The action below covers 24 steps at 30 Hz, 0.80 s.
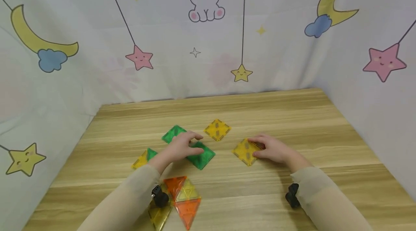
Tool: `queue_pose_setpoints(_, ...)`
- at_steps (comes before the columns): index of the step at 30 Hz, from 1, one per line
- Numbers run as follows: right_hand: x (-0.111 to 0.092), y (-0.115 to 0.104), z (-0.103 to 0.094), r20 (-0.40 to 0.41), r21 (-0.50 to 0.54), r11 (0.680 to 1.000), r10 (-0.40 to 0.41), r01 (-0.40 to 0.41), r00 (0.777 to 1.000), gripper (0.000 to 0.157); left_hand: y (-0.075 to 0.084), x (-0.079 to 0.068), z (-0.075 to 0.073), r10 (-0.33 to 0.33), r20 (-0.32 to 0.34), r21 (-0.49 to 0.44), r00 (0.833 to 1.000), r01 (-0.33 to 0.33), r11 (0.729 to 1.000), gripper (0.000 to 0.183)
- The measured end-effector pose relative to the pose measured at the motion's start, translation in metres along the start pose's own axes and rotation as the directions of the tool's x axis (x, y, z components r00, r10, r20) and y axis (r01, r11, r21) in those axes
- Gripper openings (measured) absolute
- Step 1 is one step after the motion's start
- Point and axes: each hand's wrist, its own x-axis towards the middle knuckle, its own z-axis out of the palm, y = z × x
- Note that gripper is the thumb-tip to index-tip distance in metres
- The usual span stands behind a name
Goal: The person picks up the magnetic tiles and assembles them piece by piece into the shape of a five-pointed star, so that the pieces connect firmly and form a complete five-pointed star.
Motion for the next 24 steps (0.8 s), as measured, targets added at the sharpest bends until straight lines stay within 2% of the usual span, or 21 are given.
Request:
queue_pose_setpoints(5,0.001,0.000,-0.001,-0.004,0.012,1.000,-0.014,0.014,1.000,0.055,-0.007,-0.003,-0.003,0.026,0.012,0.024,1.000,-0.027,0.999,0.043)
queue_pose_setpoints(12,0.001,-0.001,-0.002,0.002,-0.018,1.000,-0.011,0.011,1.000,0.054,-0.016,-0.003,0.003,0.023,0.065,0.071,0.998,-0.028,0.997,0.045)
queue_pose_setpoints(17,0.003,-0.002,-0.004,-0.001,-0.050,0.999,0.006,-0.006,1.000,0.055,-0.021,0.000,0.007,0.055,0.046,0.111,0.997,-0.060,0.992,0.049)
queue_pose_setpoints(24,0.009,0.002,-0.006,0.009,-0.045,0.999,0.011,-0.010,1.000,0.055,-0.020,0.003,0.006,0.022,0.028,0.135,0.999,-0.025,0.991,0.052)
